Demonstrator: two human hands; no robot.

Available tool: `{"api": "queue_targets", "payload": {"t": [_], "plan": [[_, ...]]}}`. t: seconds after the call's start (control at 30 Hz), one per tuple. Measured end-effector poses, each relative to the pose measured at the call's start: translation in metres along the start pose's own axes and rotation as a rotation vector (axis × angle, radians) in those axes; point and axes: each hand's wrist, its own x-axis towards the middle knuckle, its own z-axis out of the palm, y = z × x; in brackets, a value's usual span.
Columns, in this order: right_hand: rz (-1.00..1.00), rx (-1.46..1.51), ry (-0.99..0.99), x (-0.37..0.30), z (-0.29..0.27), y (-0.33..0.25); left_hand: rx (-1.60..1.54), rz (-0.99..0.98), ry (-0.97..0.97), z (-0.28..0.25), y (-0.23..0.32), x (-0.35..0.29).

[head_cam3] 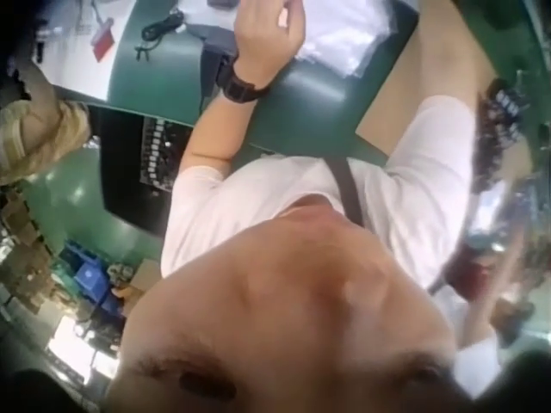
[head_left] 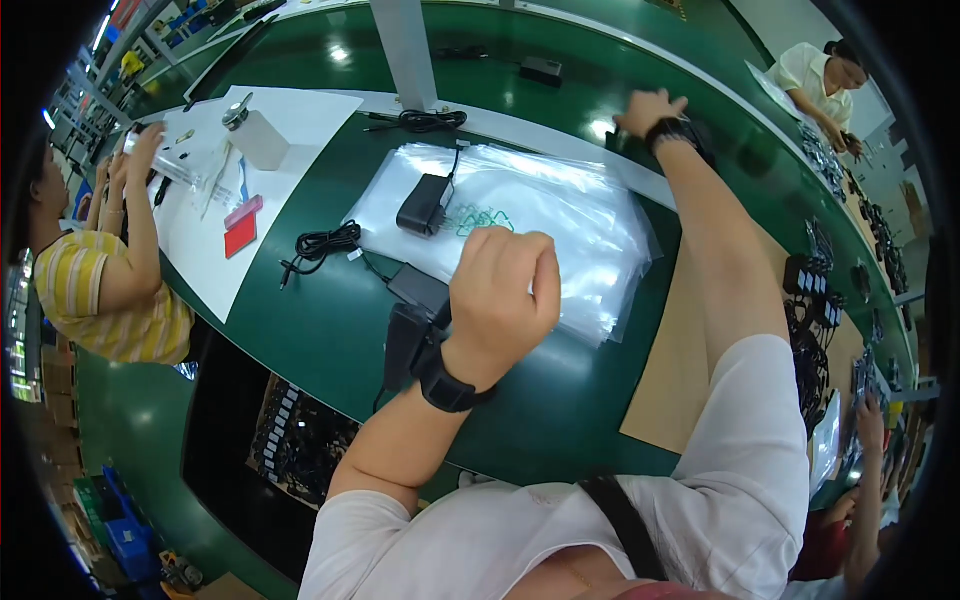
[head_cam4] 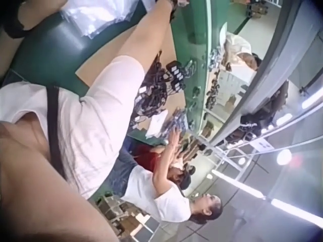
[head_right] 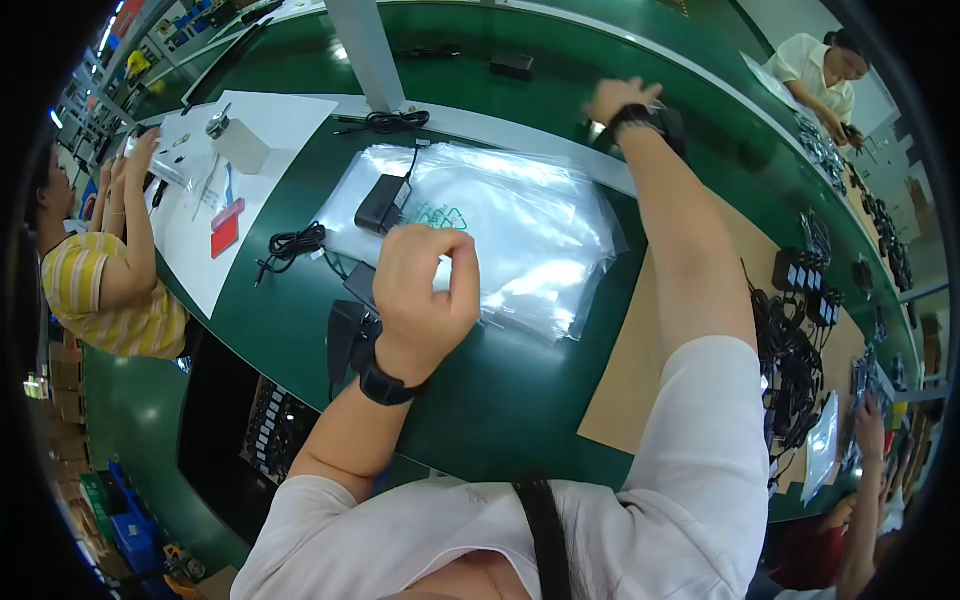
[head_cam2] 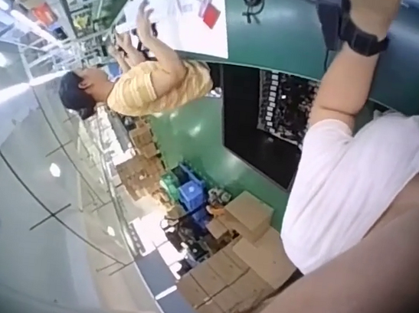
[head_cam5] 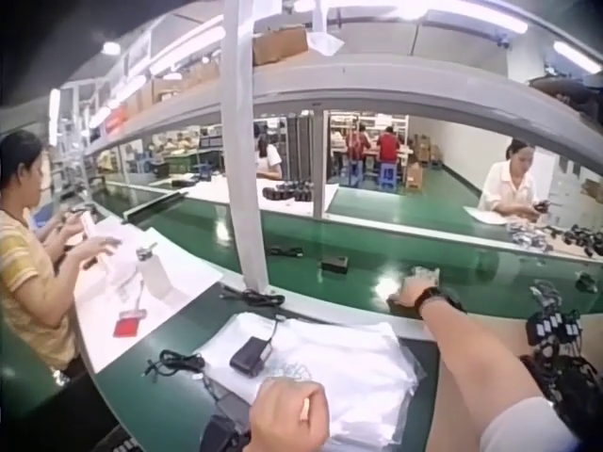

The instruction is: The person packages power adapters by hand, picking up an adapter, folding its cord, and sliding it into a plastic bag. The bagged item is then set aside on a cardboard sheet, and the process is repeated.

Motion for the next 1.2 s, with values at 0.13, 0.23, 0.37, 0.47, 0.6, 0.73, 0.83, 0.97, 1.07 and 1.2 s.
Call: {"api": "queue_targets", "payload": {"t": [0.13, 0.23, 0.37, 0.47, 0.6, 0.73, 0.83, 0.97, 1.07, 1.2], "plan": [[-0.126, 0.585, 0.343, 0.085, 0.031, -0.039, 0.006, 0.055, -0.063, 0.0, 0.005, 0.007], [-0.099, 0.49, 0.632, 0.129, 0.064, -0.049, 0.033, 0.071, -0.034, 0.007, -0.008, 0.009], [-0.363, 0.688, 0.459, 0.12, 0.072, -0.063, 0.098, 0.045, -0.009, 0.007, -0.015, 0.007], [-0.205, 0.716, 0.397, 0.068, 0.041, -0.079, 0.136, 0.001, -0.033, 0.001, -0.022, -0.001], [-0.174, 0.929, 0.835, 0.015, -0.049, -0.007, 0.125, 0.01, -0.035, 0.002, -0.017, 0.0], [-0.189, 1.007, 0.762, -0.086, -0.132, 0.023, 0.065, 0.08, 0.073, 0.0, -0.004, 0.002], [-0.412, 0.863, 0.773, -0.169, -0.181, 0.045, -0.018, 0.038, 0.071, -0.009, 0.013, 0.007], [-0.363, 0.498, 0.277, -0.289, -0.228, 0.046, -1.007, -0.444, -0.293, -0.011, 0.063, 0.032], [-0.697, 0.764, 0.087, -0.308, -0.198, 0.023, -1.327, -0.618, -0.706, -0.025, 0.074, 0.055], [-0.735, 1.681, 0.434, -0.261, -0.075, -0.007, -1.419, -0.618, -0.134, -0.026, 0.057, 0.068]]}}
